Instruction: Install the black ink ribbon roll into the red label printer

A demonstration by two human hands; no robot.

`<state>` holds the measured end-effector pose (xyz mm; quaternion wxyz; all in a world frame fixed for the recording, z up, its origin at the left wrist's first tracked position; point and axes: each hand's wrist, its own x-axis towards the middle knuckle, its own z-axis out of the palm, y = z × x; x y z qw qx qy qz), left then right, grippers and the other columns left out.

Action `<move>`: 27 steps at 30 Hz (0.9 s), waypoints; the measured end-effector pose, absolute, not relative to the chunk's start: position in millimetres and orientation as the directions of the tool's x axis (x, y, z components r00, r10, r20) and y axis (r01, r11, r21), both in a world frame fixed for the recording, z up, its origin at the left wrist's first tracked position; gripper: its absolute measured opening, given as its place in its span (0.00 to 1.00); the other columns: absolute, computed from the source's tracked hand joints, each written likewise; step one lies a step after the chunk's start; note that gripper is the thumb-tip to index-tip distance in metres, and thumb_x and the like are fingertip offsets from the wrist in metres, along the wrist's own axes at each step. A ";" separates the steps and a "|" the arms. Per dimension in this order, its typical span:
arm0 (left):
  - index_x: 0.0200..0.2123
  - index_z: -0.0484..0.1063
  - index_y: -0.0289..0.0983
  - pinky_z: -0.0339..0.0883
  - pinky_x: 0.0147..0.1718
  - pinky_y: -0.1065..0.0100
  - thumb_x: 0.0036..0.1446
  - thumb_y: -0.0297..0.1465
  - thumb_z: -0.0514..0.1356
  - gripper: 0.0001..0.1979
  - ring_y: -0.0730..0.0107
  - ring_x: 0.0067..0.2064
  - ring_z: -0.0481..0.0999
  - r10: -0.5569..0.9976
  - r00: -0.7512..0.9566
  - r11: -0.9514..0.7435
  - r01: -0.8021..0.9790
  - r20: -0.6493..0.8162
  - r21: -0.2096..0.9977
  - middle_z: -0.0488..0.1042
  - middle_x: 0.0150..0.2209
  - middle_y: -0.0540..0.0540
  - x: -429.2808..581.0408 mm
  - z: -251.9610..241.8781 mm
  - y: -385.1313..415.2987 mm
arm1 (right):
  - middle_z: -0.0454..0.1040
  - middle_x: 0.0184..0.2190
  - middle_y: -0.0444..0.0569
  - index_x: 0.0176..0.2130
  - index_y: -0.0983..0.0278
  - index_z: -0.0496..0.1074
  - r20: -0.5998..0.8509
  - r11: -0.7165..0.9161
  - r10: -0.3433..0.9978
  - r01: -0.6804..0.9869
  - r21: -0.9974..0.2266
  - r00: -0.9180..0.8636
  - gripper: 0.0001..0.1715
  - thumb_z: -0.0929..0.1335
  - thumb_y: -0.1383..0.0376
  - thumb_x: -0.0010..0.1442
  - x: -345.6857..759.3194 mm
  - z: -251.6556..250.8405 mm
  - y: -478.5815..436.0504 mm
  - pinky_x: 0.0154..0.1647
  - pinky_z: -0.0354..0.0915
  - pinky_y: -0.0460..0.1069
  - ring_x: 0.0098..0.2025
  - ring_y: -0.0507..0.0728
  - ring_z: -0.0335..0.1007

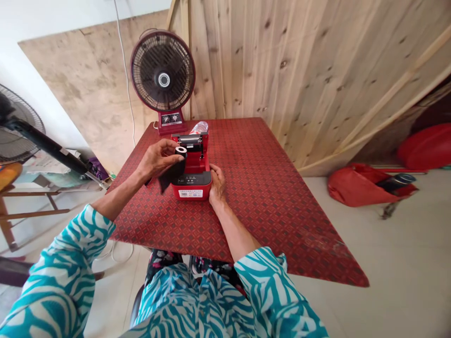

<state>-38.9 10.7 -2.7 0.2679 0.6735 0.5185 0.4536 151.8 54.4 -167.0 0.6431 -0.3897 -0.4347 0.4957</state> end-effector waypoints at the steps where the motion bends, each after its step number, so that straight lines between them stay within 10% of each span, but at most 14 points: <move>1: 0.42 0.76 0.38 0.74 0.39 0.67 0.50 0.37 0.73 0.18 0.68 0.38 0.81 0.930 0.086 -0.341 0.559 0.356 0.756 0.82 0.39 0.46 -32.7 -1.2 12.2 | 0.80 0.43 0.47 0.45 0.58 0.78 0.177 0.209 0.975 -0.292 -0.933 0.132 0.18 0.65 0.55 0.60 151.3 -166.8 54.6 0.51 0.70 0.56 0.49 0.59 0.73; 7: 0.44 0.78 0.40 0.73 0.41 0.65 0.53 0.36 0.70 0.14 0.65 0.39 0.80 0.912 0.321 -0.402 0.819 0.253 0.409 0.81 0.39 0.47 -12.4 -5.4 24.5 | 0.80 0.44 0.48 0.46 0.57 0.78 0.218 0.247 0.966 -0.242 -0.938 0.143 0.19 0.64 0.54 0.61 146.2 -169.7 58.0 0.52 0.70 0.56 0.50 0.59 0.73; 16: 0.45 0.77 0.39 0.76 0.42 0.63 0.57 0.38 0.66 0.14 0.64 0.41 0.81 0.903 0.429 -0.261 0.584 -0.019 0.769 0.83 0.40 0.44 -34.9 6.5 24.4 | 0.79 0.44 0.48 0.46 0.57 0.78 0.216 0.251 0.963 -0.246 -0.936 0.161 0.19 0.64 0.55 0.62 145.2 -169.9 57.0 0.52 0.70 0.56 0.49 0.59 0.73; 27: 0.44 0.74 0.38 0.73 0.38 0.65 0.54 0.38 0.63 0.15 0.66 0.38 0.78 0.939 0.341 -0.282 0.701 0.040 0.655 0.79 0.38 0.47 -27.1 2.3 28.0 | 0.79 0.43 0.47 0.45 0.56 0.78 0.201 0.231 0.971 -0.280 -0.932 0.131 0.19 0.64 0.54 0.61 147.6 -166.4 55.5 0.52 0.69 0.56 0.49 0.59 0.72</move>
